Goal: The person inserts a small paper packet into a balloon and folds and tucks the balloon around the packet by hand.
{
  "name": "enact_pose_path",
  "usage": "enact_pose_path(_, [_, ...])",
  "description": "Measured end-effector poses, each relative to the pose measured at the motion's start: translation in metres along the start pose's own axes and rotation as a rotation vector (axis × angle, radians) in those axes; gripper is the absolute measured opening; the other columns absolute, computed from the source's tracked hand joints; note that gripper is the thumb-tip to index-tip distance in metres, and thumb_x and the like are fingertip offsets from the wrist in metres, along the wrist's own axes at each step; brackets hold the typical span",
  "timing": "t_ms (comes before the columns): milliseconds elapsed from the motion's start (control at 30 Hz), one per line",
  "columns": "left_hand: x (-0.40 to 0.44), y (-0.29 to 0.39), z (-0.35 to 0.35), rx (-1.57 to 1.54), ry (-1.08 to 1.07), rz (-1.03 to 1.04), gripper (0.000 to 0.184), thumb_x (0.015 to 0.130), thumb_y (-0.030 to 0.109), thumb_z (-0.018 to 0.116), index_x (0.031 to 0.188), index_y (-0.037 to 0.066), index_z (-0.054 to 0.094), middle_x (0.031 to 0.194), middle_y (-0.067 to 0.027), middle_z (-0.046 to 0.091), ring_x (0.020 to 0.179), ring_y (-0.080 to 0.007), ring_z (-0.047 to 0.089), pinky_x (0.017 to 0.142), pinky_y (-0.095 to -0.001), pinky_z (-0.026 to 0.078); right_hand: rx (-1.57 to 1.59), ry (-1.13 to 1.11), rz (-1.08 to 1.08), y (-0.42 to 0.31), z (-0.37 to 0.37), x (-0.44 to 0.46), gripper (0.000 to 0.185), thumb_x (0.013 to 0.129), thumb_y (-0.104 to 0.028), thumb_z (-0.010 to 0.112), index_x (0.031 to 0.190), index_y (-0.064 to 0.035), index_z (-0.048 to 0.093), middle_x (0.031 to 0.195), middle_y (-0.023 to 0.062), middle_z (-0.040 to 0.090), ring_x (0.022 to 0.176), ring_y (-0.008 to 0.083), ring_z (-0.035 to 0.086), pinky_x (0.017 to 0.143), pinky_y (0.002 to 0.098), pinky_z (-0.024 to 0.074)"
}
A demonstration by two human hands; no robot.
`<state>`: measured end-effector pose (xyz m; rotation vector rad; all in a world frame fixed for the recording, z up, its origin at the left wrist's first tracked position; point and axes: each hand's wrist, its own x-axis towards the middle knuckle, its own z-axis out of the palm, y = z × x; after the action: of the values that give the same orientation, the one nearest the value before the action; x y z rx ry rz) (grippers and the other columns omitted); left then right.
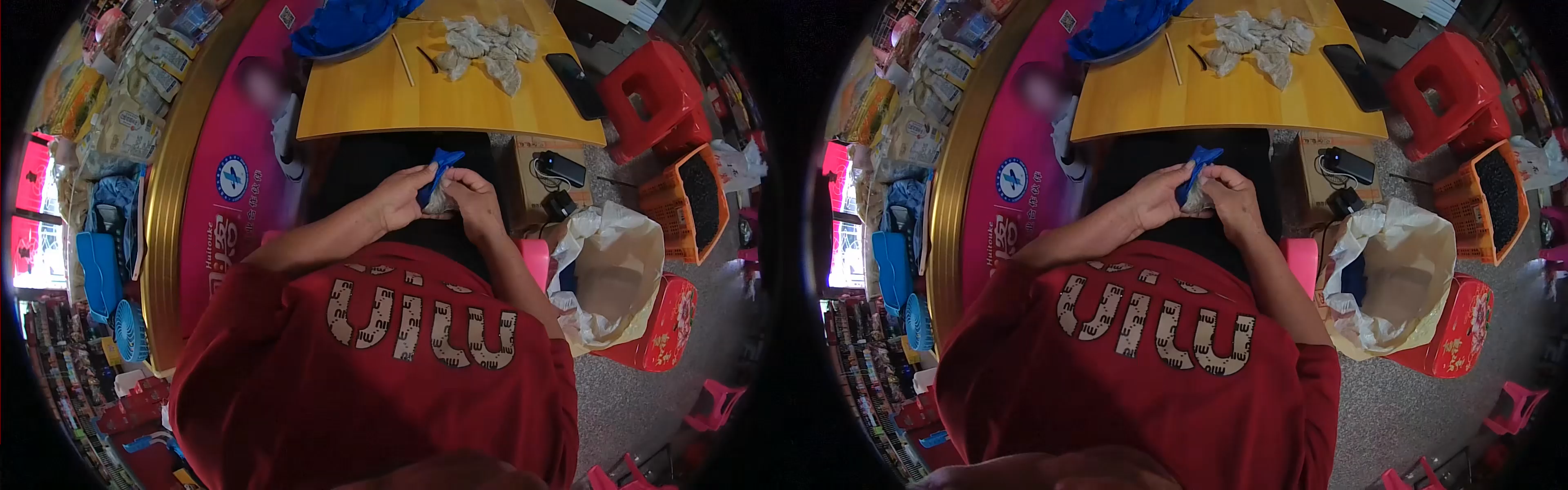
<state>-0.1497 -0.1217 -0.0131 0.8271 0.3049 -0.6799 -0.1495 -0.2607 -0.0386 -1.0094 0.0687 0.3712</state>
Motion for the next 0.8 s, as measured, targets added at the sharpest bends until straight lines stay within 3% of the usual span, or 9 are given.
enact_pose_path(67, [0.004,-0.002,-0.005,0.010,-0.022,0.005,0.027,0.084,0.027,0.040,0.101,0.006,0.044,0.094,-0.0090,0.051,0.085,-0.0236,0.053,0.074,-0.0467,0.043,-0.204,-0.015,-0.068,0.005,-0.004,0.000,0.009,0.074,-0.007,0.053,0.082,-0.0022,0.055,0.073,0.0016,0.055,0.064,0.0118,0.052,0.057,0.0214,0.0411])
enact_pose_path(133, [0.007,-0.001,-0.003,0.021,-0.053,0.015,0.027,0.084,0.027,0.040,0.101,0.006,0.044,0.095,-0.0092,0.051,0.083,-0.0239,0.054,0.072,-0.0468,0.044,-0.609,0.019,-0.278,0.008,-0.007,0.004,0.008,0.072,-0.008,0.054,0.078,-0.0026,0.054,0.068,0.0029,0.054,0.061,0.0128,0.051,0.056,0.0223,0.0406])
enact_pose_path(267, [0.002,0.000,0.004,0.048,-0.027,-0.027,0.029,0.085,0.028,0.038,0.101,0.006,0.043,0.094,-0.0094,0.051,0.084,-0.0238,0.054,0.072,-0.0457,0.045,-0.898,0.077,-0.486,0.002,-0.001,-0.001,0.010,0.070,-0.008,0.053,0.078,-0.0030,0.053,0.066,0.0074,0.053,0.062,0.0163,0.052,0.057,0.0251,0.0417])
enact_pose_path(333, [0.001,-0.001,0.005,0.070,0.005,-0.033,0.029,0.085,0.028,0.037,0.101,0.005,0.043,0.095,-0.0095,0.050,0.084,-0.0239,0.054,0.072,-0.0454,0.045,-1.051,0.113,-0.707,0.006,0.000,0.000,0.010,0.070,-0.008,0.052,0.079,-0.0035,0.052,0.069,0.0107,0.052,0.064,0.0194,0.054,0.059,0.0276,0.0426])
enact_pose_path(467, [-0.002,-0.003,0.006,0.104,-0.011,-0.023,0.029,0.085,0.028,0.037,0.103,0.006,0.041,0.097,-0.0095,0.049,0.087,-0.0240,0.053,0.076,-0.0447,0.043,-0.946,0.153,-0.514,-0.001,0.001,0.000,0.016,0.071,-0.009,0.051,0.086,-0.0036,0.050,0.072,0.0117,0.054,0.068,0.0215,0.055,0.062,0.0301,0.0431])
enact_pose_path(533, [-0.002,-0.004,0.005,0.102,-0.035,-0.020,0.029,0.085,0.028,0.037,0.104,0.006,0.041,0.097,-0.0095,0.049,0.087,-0.0240,0.052,0.077,-0.0445,0.042,-0.921,0.210,-0.382,-0.007,0.002,0.001,0.027,0.068,-0.012,0.052,0.092,-0.0013,0.044,0.077,0.0190,0.054,0.074,0.0316,0.054,0.064,0.0363,0.0428])
enact_pose_path(633, [-0.002,-0.002,0.005,0.060,-0.045,-0.029,0.026,0.084,0.027,0.040,0.101,0.007,0.045,0.093,-0.0082,0.052,0.085,-0.0210,0.053,0.076,-0.0403,0.044,-1.004,0.208,-0.480,-0.001,-0.002,0.004,0.033,0.070,-0.011,0.052,0.100,-0.0016,0.041,0.076,0.0154,0.055,0.071,0.0241,0.055,0.064,0.0307,0.0430])
enact_pose_path(767, [-0.002,-0.006,0.006,0.210,-0.050,0.009,0.022,0.083,0.022,0.043,0.099,0.006,0.047,0.093,-0.0068,0.052,0.084,-0.0187,0.053,0.076,-0.0379,0.044,-0.959,0.253,-0.473,0.005,-0.006,0.008,0.030,0.072,-0.010,0.050,0.099,-0.0011,0.042,0.077,0.0149,0.055,0.071,0.0242,0.055,0.065,0.0305,0.0428])
enact_pose_path(800, [-0.002,-0.006,0.006,0.266,-0.048,0.020,0.021,0.083,0.021,0.043,0.098,0.006,0.047,0.093,-0.0063,0.052,0.083,-0.0178,0.053,0.076,-0.0370,0.044,-0.932,0.210,-0.468,0.004,-0.007,0.008,0.032,0.071,-0.010,0.049,0.101,-0.0006,0.041,0.078,0.0181,0.054,0.073,0.0290,0.054,0.066,0.0332,0.0424])
